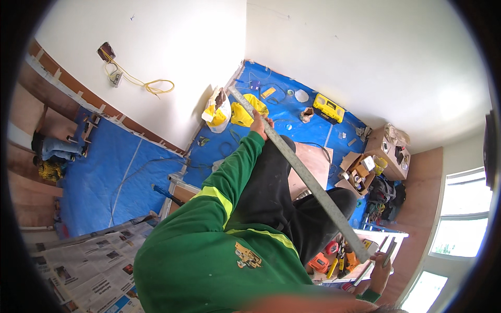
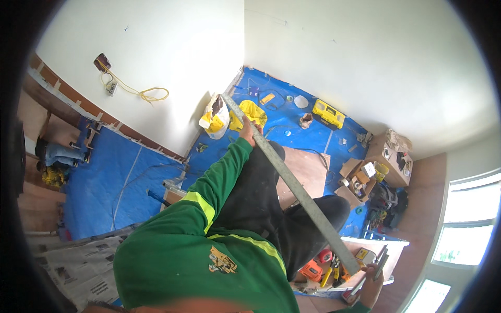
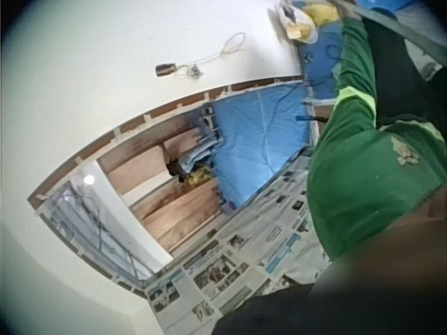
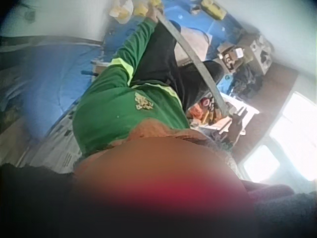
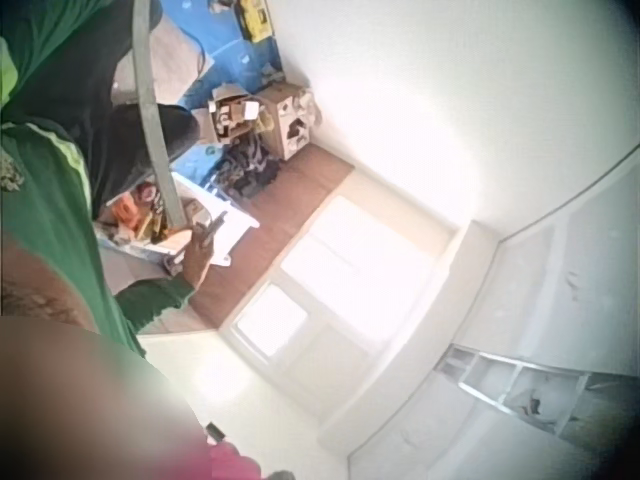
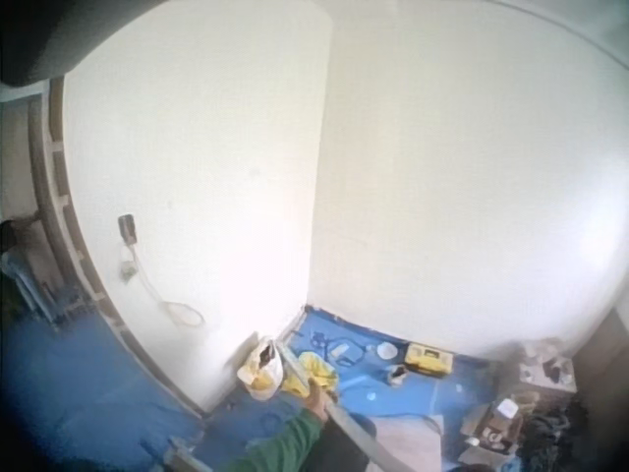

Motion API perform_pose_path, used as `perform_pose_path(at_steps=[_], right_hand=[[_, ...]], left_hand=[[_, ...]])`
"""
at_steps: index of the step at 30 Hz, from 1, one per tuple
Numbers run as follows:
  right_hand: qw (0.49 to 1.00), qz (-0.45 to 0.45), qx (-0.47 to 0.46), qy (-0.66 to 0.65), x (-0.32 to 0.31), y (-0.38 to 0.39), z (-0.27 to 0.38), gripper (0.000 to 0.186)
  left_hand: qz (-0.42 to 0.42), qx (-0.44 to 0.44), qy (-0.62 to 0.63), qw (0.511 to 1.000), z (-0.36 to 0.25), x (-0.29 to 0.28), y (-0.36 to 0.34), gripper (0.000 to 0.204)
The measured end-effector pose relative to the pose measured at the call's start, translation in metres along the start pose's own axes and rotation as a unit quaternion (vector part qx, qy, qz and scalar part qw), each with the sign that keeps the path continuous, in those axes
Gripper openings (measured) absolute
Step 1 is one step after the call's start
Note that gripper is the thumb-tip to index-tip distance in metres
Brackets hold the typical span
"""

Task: The person measures a metal strip with a tape measure and marks it with a pencil. They then use tin snips to cut the strip into smaller pieces while sitting on the floor.

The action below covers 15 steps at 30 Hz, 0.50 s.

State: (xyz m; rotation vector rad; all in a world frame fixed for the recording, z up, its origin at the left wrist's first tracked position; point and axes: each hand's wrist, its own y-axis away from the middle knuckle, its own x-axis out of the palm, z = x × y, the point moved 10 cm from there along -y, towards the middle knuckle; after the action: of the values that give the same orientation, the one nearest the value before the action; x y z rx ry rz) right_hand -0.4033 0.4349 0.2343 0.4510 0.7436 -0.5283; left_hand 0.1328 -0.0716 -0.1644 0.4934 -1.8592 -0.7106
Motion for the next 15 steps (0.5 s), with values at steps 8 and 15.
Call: perform_pose_path(at_steps=[8,15], right_hand=[[0.942,0.012,-0.13,-0.308,0.054,-0.009,0.106,0.051],[0.861,-0.018,-0.21,-0.464,0.112,-0.039,0.244,0.04]], left_hand=[[-0.035,-0.084,0.087,0.992,0.049,-0.054,-0.041,0.068],[0.017,-0.04,0.19,0.981,0.014,-0.075,-0.052,0.066]])
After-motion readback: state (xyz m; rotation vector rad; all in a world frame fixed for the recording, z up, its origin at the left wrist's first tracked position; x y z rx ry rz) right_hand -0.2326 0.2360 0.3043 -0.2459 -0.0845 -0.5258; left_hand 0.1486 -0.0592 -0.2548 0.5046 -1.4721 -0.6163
